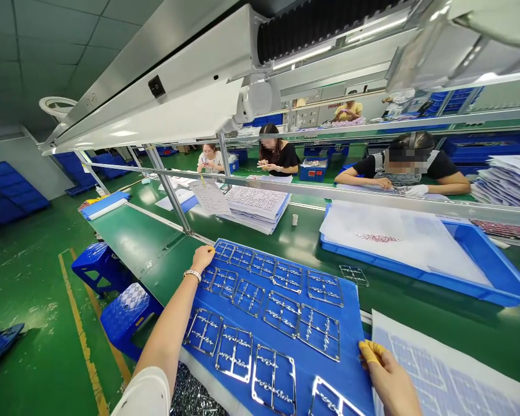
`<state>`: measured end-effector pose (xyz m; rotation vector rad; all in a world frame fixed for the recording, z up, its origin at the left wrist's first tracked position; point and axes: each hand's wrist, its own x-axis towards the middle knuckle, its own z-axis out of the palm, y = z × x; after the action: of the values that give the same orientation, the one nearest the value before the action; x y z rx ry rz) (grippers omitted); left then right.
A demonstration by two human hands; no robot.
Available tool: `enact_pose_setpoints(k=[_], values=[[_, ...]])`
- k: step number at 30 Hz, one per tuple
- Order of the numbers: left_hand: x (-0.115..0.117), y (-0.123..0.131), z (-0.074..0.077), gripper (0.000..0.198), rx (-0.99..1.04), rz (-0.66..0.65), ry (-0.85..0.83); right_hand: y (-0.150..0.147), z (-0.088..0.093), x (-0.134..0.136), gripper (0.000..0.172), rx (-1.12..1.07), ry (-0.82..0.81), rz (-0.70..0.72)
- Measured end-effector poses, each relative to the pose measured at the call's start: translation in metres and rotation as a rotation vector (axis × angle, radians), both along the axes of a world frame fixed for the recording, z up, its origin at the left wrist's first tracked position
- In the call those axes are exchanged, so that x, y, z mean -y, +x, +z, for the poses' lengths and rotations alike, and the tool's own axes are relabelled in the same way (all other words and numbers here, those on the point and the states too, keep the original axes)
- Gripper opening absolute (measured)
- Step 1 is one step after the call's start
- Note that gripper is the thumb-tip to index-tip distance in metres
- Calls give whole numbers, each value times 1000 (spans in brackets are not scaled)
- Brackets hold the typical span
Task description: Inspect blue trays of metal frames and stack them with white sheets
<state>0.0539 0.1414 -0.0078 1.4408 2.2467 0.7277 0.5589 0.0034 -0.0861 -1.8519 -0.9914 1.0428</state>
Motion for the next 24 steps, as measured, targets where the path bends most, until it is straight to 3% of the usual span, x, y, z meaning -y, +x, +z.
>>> enact_pose_setpoints(k=[6, 12, 17, 24], values=[[35, -30, 11, 37, 105, 33, 65, 6, -12, -1, 49, 34, -1, 12], [83, -22, -1, 70, 362, -68, 101, 6, -12, -4, 45, 6, -27, -5], [83, -7, -4, 82, 508, -117, 89, 2, -2, -5, 42, 15, -36, -16], [74, -9, 2, 78, 516, -49, 156, 4, -1, -4, 42, 115, -17, 11]])
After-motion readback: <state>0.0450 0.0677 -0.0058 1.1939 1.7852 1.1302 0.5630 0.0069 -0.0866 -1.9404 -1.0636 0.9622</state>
